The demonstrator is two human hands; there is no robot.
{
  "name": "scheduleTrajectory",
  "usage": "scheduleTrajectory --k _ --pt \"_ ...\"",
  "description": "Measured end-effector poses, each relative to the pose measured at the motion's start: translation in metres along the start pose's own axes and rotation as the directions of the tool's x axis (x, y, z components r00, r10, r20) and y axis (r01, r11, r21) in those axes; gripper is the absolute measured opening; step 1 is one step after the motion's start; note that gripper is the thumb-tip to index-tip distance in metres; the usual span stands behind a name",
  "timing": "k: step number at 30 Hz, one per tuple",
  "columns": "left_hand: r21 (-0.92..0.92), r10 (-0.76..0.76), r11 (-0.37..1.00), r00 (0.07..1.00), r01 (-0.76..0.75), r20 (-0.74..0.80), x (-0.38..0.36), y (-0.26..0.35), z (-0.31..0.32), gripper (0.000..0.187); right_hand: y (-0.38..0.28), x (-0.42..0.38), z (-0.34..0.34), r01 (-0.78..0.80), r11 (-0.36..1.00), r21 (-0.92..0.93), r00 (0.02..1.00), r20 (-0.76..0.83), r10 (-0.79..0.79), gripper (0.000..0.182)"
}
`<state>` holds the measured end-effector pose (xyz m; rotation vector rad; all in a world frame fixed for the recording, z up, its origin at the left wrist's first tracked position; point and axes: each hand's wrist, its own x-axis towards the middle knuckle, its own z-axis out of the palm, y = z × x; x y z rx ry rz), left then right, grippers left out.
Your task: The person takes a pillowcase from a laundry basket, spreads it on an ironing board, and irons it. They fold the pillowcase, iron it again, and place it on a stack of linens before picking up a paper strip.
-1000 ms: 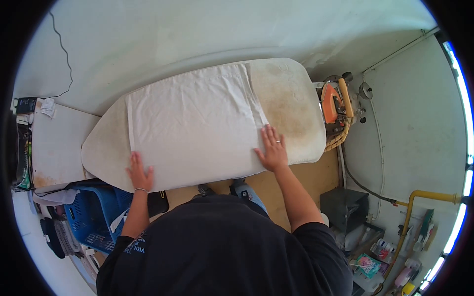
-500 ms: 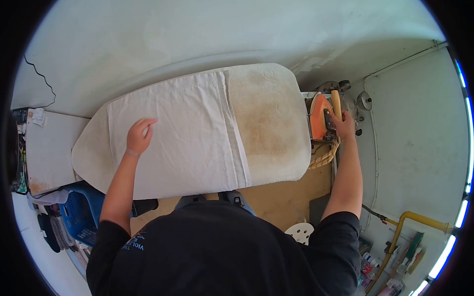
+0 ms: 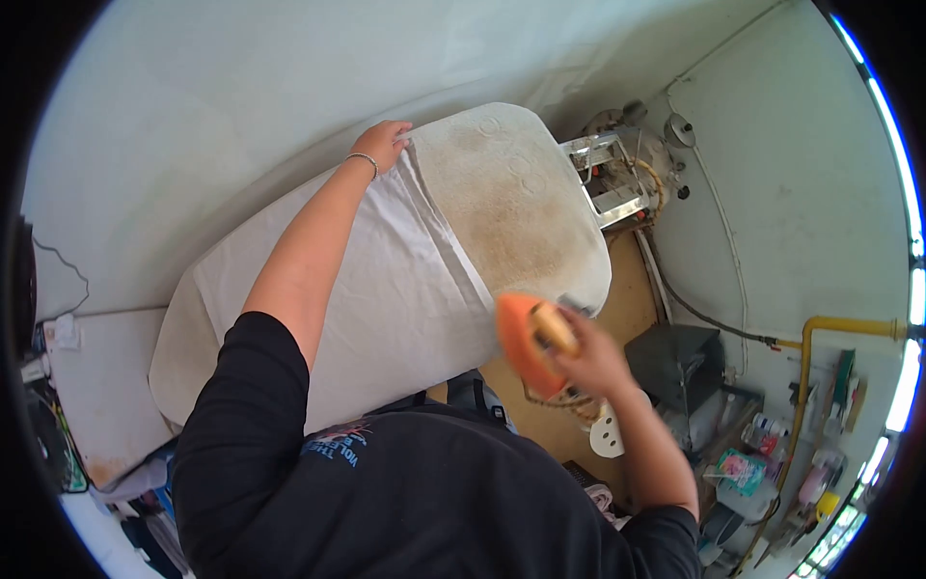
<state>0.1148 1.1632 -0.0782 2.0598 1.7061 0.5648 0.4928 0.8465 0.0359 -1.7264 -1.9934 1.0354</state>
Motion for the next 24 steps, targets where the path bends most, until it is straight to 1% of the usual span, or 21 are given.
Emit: scheduleTrajectory --k 1,2,3,4,5,6,7,8,10,11,12,14,15,16,17,20,21,23,24 --pt "0.043 -0.031 0.999 0.998 0.029 0.047 0.003 0.006 -0.001 0.029 -0.024 -0.008 0.016 -0.147 0.989 0.012 0.984 0.105 0.145 0.065" --pt "0.088 -0.066 0.994 0.993 0.057 0.095 0.006 0.011 -0.001 0.028 -0.047 -0.013 0.032 -0.292 0.956 0.013 0.935 0.212 0.283 0.064" --pt "0.083 -0.052 0.996 0.993 0.043 0.106 0.007 0.015 -0.002 0.028 -0.059 -0.018 0.049 -0.301 0.953 -0.027 0.927 0.226 0.299 0.063" --pt "0.136 -0.05 0.99 0.989 0.03 0.143 0.008 0.018 -0.003 0.026 -0.068 -0.022 0.063 -0.31 0.948 -0.067 0.917 0.241 0.316 0.062" --pt "0.187 -0.05 0.982 0.983 0.016 0.179 0.01 0.016 0.0 0.025 -0.074 -0.024 0.074 -0.325 0.944 -0.064 0.914 0.235 0.331 0.062" --pt "0.181 -0.04 0.983 0.981 0.005 0.189 0.013 0.014 0.004 0.025 -0.078 -0.025 0.082 -0.326 0.938 -0.121 0.911 0.225 0.346 0.06" --pt "0.077 -0.01 0.997 0.99 -0.001 0.14 0.019 0.009 0.006 0.023 -0.08 -0.024 0.088 -0.322 0.929 -0.18 0.909 0.216 0.357 0.058" --pt "-0.028 0.011 1.0 0.996 -0.008 0.087 0.022 0.005 0.009 0.022 -0.081 -0.019 0.09 -0.329 0.927 -0.18 0.906 0.216 0.363 0.058" --pt "-0.068 0.016 0.998 0.996 -0.01 0.088 0.022 0.002 0.008 0.02 -0.08 0.001 0.089 -0.36 0.928 -0.094 0.924 0.102 0.369 0.053" --pt "-0.107 0.018 0.994 0.996 -0.009 0.082 0.021 0.002 0.007 0.019 -0.077 0.014 0.09 -0.333 0.94 -0.069 0.94 0.046 0.337 0.049" --pt "-0.11 0.016 0.994 0.997 -0.007 0.08 0.021 0.003 0.006 0.019 -0.078 0.028 0.087 -0.332 0.94 -0.073 0.941 0.047 0.336 0.049" --pt "-0.122 0.084 0.989 0.996 -0.08 0.028 0.02 0.0 0.007 0.018 -0.086 0.063 0.078 -0.3 0.951 -0.078 0.952 0.04 0.304 0.045" --pt "-0.12 0.074 0.99 0.997 -0.071 0.022 0.019 -0.002 0.007 0.018 -0.086 0.081 0.077 -0.294 0.953 -0.078 0.954 0.042 0.297 0.043" --pt "-0.152 0.118 0.981 0.993 -0.119 -0.014 0.018 -0.002 0.006 0.02 -0.088 0.102 0.076 -0.284 0.955 -0.082 0.956 0.05 0.288 0.043" --pt "-0.181 0.16 0.969 0.986 -0.167 -0.051 0.018 -0.004 0.006 0.022 -0.091 0.122 0.073 -0.242 0.966 -0.085 0.968 0.041 0.246 0.042" --pt "-0.173 0.16 0.97 0.985 -0.169 -0.065 0.021 -0.008 0.005 0.027 -0.099 0.182 0.069 -0.161 0.982 -0.097 0.984 0.058 0.167 0.041" --pt "-0.17 0.145 0.973 0.987 -0.156 -0.073 0.023 -0.006 0.004 0.027 -0.102 0.202 0.068 -0.132 0.986 -0.101 0.988 0.071 0.14 0.04" --pt "-0.149 -0.014 0.989 0.998 0.024 0.069 0.023 -0.001 -0.005 0.023 -0.111 0.24 0.067 -0.104 0.987 -0.122 0.991 0.076 0.114 0.039" --pt "-0.143 -0.031 0.989 0.997 0.04 0.065 0.02 -0.003 -0.008 0.023 -0.116 0.259 0.066 -0.088 0.986 -0.138 0.993 0.068 0.098 0.038"
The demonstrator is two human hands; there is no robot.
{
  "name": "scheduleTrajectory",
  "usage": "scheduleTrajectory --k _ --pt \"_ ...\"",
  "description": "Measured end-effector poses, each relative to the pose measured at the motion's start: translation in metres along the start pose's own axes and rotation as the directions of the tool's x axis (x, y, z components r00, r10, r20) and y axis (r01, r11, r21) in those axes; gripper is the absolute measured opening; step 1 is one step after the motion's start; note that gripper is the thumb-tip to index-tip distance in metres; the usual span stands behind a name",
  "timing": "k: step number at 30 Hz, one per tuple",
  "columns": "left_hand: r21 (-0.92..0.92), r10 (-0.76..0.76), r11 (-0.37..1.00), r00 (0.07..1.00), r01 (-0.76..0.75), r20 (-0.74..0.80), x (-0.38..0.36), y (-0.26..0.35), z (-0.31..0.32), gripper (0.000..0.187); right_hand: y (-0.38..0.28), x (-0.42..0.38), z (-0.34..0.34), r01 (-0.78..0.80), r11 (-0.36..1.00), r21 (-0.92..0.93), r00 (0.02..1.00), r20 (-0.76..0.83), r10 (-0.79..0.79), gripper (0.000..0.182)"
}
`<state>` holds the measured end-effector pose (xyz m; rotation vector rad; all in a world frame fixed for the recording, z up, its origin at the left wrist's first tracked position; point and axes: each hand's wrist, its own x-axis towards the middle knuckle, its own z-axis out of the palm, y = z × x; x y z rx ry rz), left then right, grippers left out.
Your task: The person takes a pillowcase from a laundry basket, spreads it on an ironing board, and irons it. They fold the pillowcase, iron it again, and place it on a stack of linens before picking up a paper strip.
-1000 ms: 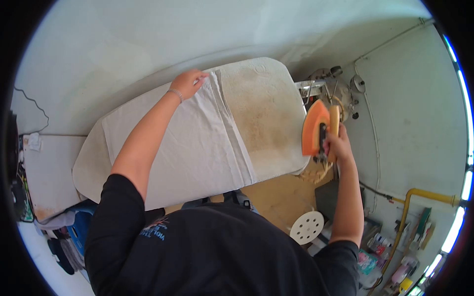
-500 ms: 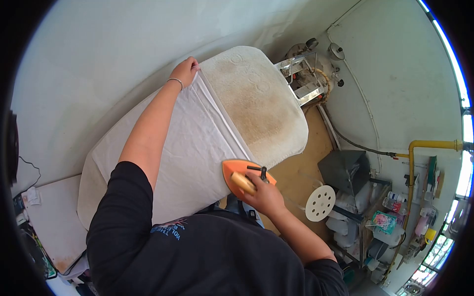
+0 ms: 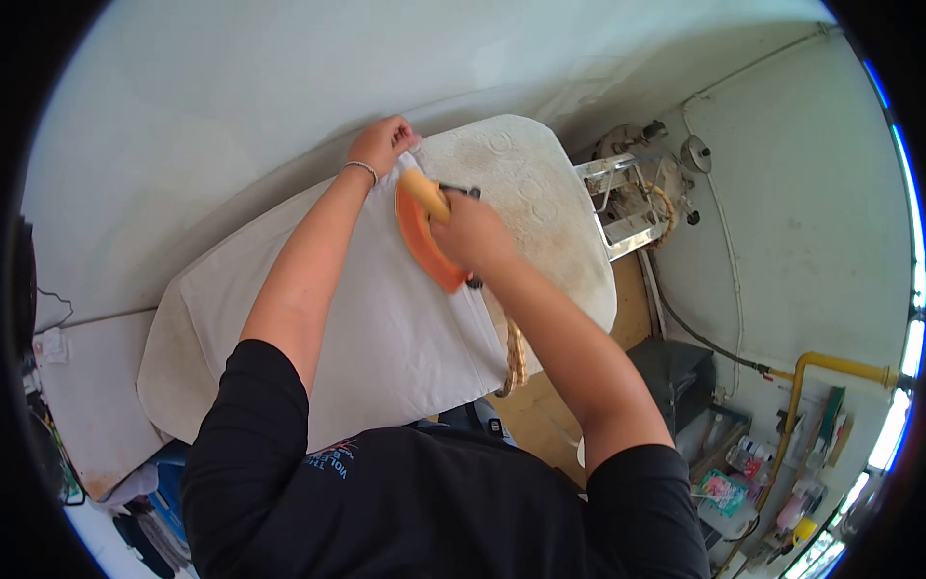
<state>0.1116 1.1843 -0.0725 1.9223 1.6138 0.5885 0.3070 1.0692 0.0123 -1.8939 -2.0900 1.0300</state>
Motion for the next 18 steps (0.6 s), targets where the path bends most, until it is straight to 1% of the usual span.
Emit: scheduleTrajectory --k 1,2,3,4,5,6,7,9,10,12,13,15,16,17,18 --pt "-0.087 -0.088 0.993 0.987 0.077 -0.133 -0.002 -0.004 -0.001 0.021 -0.01 0.017 -0.006 0.021 0.999 -0.03 0.999 0.026 -0.02 0.038" --pt "-0.18 -0.182 0.974 0.95 0.138 -0.255 -0.006 -0.008 -0.003 0.02 -0.017 0.034 -0.011 0.041 0.998 -0.057 0.998 0.053 -0.038 0.038" --pt "-0.198 -0.221 0.966 0.927 0.166 -0.302 -0.023 0.0 -0.019 0.019 -0.019 0.053 -0.011 0.069 0.997 -0.046 0.997 0.027 -0.068 0.038" --pt "-0.19 -0.141 0.979 0.907 0.069 -0.397 -0.044 -0.004 -0.026 0.018 -0.021 0.068 -0.009 0.098 0.995 -0.035 0.995 0.002 -0.098 0.037" --pt "-0.171 -0.057 0.985 0.871 -0.031 -0.489 -0.068 -0.012 -0.035 0.017 -0.033 0.075 -0.017 0.039 0.999 0.024 0.997 0.059 -0.041 0.036" --pt "-0.097 0.007 0.993 0.841 -0.071 -0.541 -0.099 -0.018 -0.044 0.016 -0.045 0.082 -0.026 -0.025 0.997 0.075 0.993 0.12 0.016 0.036" --pt "-0.023 0.072 0.994 0.808 -0.105 -0.585 -0.136 -0.024 -0.051 0.015 -0.045 0.099 -0.022 -0.015 0.997 0.071 0.991 0.131 0.006 0.036" --pt "0.124 0.025 0.99 0.796 0.063 -0.604 -0.218 -0.034 -0.065 0.019 -0.033 0.128 -0.011 0.064 0.987 0.145 0.982 0.166 -0.088 0.036" --pt "0.138 -0.018 0.982 0.781 0.132 -0.624 -0.259 -0.044 -0.068 0.02 -0.033 0.123 -0.013 0.069 0.988 0.137 0.98 0.176 -0.093 0.036" --pt "0.197 -0.117 0.929 0.753 0.314 -0.648 -0.343 -0.065 -0.071 0.029 -0.039 0.107 -0.025 0.053 0.989 0.137 0.945 0.312 -0.094 0.037" --pt "0.234 -0.161 0.884 0.735 0.404 -0.659 -0.382 -0.074 -0.072 0.034 -0.04 0.094 -0.027 0.056 0.99 0.132 0.946 0.311 -0.095 0.037" --pt "0.19 -0.29 0.818 0.674 0.543 -0.679 -0.449 -0.085 -0.072 0.042 -0.037 0.05 -0.023 0.167 0.985 -0.044 0.877 0.462 -0.129 0.039" --pt "0.185 -0.295 0.819 0.675 0.543 -0.676 -0.477 -0.09 -0.069 0.042 -0.034 0.022 -0.018 0.166 0.985 -0.052 0.861 0.495 -0.119 0.042" --pt "0.143 -0.367 0.772 0.618 0.619 -0.696 -0.501 -0.095 -0.064 0.043 -0.029 -0.007 -0.012 0.168 0.984 -0.06 0.843 0.526 -0.111 0.045" --pt "0.099 -0.434 0.718 0.553 0.689 -0.711 -0.519 -0.099 -0.062 0.045 -0.009 -0.029 0.0 0.315 0.945 -0.093 0.811 0.544 -0.217 0.049"
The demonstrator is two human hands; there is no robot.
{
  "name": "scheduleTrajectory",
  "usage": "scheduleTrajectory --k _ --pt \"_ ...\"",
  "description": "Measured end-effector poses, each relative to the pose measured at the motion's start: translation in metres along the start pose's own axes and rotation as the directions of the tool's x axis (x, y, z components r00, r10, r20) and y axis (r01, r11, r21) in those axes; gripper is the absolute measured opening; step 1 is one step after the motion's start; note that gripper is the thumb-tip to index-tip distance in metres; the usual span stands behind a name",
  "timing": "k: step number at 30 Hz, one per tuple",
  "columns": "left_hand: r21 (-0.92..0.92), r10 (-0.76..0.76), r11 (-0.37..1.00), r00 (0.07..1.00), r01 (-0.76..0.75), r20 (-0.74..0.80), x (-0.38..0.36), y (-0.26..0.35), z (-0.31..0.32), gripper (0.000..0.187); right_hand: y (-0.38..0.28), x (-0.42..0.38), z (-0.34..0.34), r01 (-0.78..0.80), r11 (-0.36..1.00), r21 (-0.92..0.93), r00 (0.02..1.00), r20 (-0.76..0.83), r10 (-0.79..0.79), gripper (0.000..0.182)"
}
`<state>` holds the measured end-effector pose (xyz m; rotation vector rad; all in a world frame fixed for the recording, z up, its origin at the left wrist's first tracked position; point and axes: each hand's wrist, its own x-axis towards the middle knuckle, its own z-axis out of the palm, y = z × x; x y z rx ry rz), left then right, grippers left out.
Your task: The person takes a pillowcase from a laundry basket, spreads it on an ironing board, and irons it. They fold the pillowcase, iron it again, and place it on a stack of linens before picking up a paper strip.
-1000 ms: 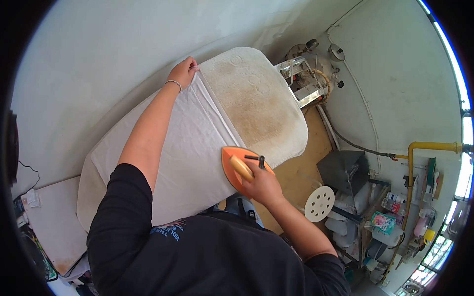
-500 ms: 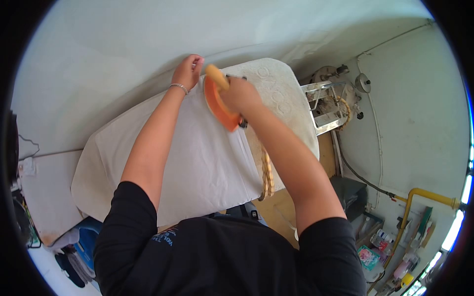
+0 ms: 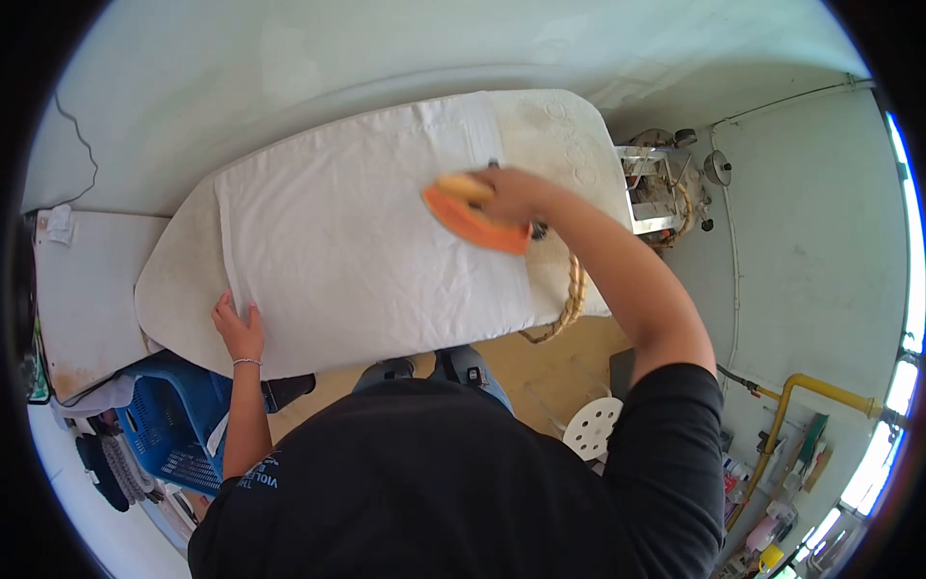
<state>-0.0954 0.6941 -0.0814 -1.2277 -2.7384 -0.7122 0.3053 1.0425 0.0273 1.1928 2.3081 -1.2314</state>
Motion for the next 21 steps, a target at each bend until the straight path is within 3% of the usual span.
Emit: scheduleTrajectory --k 1,2,3,4,5,6,8,9,14,16,18,21 --pt "-0.004 -0.003 1.0 1.0 0.003 0.002 -0.008 -0.011 -0.006 0.045 0.009 -0.017 0.026 0.113 0.988 -0.109 0.994 0.018 -0.112 0.054" --pt "0.016 -0.018 1.0 1.0 0.018 -0.014 -0.014 -0.019 -0.011 0.045 -0.006 -0.045 0.039 0.1 0.99 -0.102 0.984 0.157 -0.083 0.057" --pt "0.035 -0.031 0.999 0.999 0.032 -0.031 -0.019 -0.026 -0.015 0.045 0.02 -0.058 0.077 0.213 0.951 -0.223 0.97 0.166 -0.179 0.057" --pt "0.03 -0.032 0.999 0.999 0.033 -0.032 -0.022 -0.031 -0.019 0.045 0.001 -0.085 0.094 0.126 0.958 -0.256 0.962 0.267 -0.055 0.057" --pt "-0.036 -0.106 0.993 0.988 0.111 0.114 -0.023 -0.034 -0.023 0.042 -0.022 -0.108 0.106 0.116 0.915 -0.386 0.949 0.316 0.014 0.052" --pt "-0.089 -0.168 0.976 0.95 0.197 0.262 -0.025 -0.037 -0.026 0.039 -0.039 -0.125 0.119 0.114 0.913 -0.392 0.949 0.314 0.017 0.052" --pt "-0.094 -0.14 0.98 0.946 0.174 0.293 -0.027 -0.041 -0.025 0.034 -0.061 -0.144 0.137 0.057 0.866 -0.496 0.904 0.395 0.167 0.05" --pt "-0.096 -0.109 0.984 0.941 0.147 0.321 -0.027 -0.042 -0.026 0.029 -0.065 -0.144 0.139 0.059 0.862 -0.503 0.904 0.394 0.168 0.05" --pt "-0.075 -0.085 0.991 0.952 0.112 0.294 -0.031 -0.057 -0.016 0.022 -0.061 -0.088 0.114 -0.036 0.863 -0.504 0.965 0.207 0.16 0.05" --pt "-0.074 -0.08 0.992 0.966 0.101 0.245 -0.033 -0.055 -0.014 0.021 -0.049 -0.044 0.085 0.102 0.883 -0.457 0.994 0.023 -0.103 0.047" --pt "-0.17 -0.199 0.954 0.946 0.247 0.257 -0.035 -0.044 -0.025 0.021 -0.092 -0.009 0.038 -0.153 0.908 -0.39 0.985 0.01 0.17 0.043" --pt "-0.225 -0.258 0.916 0.919 0.331 0.299 -0.036 -0.046 -0.031 0.022 -0.082 0.057 -0.012 -0.037 0.948 -0.315 0.988 -0.157 -0.014 0.041"
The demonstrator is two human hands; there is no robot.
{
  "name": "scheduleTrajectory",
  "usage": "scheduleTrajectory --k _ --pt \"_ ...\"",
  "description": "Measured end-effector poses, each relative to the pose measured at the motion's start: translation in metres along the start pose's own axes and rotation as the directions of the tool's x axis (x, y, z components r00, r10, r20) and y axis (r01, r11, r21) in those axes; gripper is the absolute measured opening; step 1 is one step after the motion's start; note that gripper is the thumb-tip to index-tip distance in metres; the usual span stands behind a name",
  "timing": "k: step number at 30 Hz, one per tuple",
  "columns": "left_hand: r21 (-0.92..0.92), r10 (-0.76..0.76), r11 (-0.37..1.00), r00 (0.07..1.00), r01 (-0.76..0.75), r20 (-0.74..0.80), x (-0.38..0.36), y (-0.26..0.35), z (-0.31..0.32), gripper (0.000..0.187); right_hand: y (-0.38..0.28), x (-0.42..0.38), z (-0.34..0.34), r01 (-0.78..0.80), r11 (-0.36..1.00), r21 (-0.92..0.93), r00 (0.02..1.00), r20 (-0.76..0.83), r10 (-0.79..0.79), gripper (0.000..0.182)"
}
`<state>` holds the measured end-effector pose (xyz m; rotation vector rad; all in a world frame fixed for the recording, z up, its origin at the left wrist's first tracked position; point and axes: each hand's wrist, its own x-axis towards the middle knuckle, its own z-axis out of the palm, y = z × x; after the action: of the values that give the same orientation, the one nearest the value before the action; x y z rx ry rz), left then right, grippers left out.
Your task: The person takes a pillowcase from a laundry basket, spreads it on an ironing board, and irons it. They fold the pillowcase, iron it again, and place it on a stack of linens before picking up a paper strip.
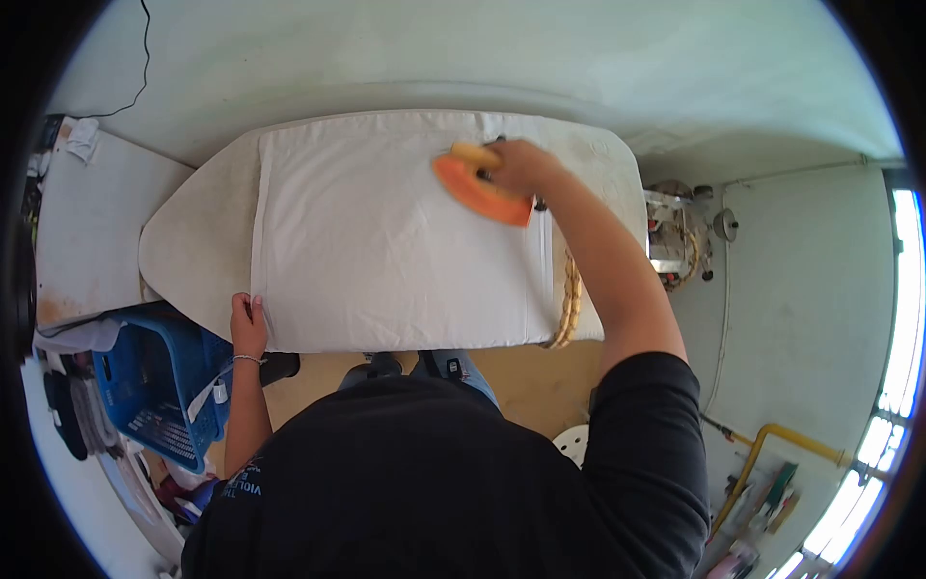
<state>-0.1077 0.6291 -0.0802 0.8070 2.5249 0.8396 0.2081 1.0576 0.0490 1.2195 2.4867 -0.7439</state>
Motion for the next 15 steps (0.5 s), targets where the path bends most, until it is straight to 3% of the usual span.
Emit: scheduleTrajectory --k 3,4,6,7,9,10,14,15 --pt "-0.01 0.008 1.0 0.999 -0.008 -0.032 0.001 -0.003 0.002 0.023 0.031 0.077 -0.02 0.076 0.997 0.001 0.974 -0.212 -0.074 0.042" --pt "-0.006 -0.006 1.0 0.999 0.005 -0.039 0.002 -0.008 0.005 0.023 0.034 0.092 -0.026 0.09 0.996 0.001 0.975 -0.204 -0.087 0.042" --pt "-0.082 0.094 0.991 0.991 -0.102 -0.092 0.007 -0.021 0.009 0.023 0.031 0.106 -0.037 -0.086 0.979 0.183 0.986 -0.125 0.11 0.038" --pt "-0.078 0.09 0.992 0.992 -0.097 -0.09 0.009 -0.025 0.008 0.023 0.028 0.103 -0.038 -0.085 0.979 0.185 0.987 -0.119 0.109 0.038" --pt "-0.271 -0.017 0.962 1.0 0.019 0.009 0.014 -0.032 0.009 0.031 0.023 0.089 -0.04 -0.128 0.945 0.302 0.991 0.071 0.112 0.042" --pt "-0.274 -0.018 0.961 1.0 0.02 0.01 0.017 -0.031 0.008 0.031 0.017 0.077 -0.037 -0.129 0.946 0.298 0.991 0.07 0.113 0.042" --pt "-0.351 -0.048 0.932 0.99 0.092 0.13 0.025 -0.037 0.001 0.029 -0.011 0.0 0.014 -0.011 0.973 0.229 0.939 0.338 -0.069 0.051" --pt "-0.374 -0.037 0.923 0.987 0.094 0.158 0.027 -0.041 0.001 0.026 -0.026 -0.03 0.031 0.098 0.974 0.205 0.931 0.328 -0.163 0.054"
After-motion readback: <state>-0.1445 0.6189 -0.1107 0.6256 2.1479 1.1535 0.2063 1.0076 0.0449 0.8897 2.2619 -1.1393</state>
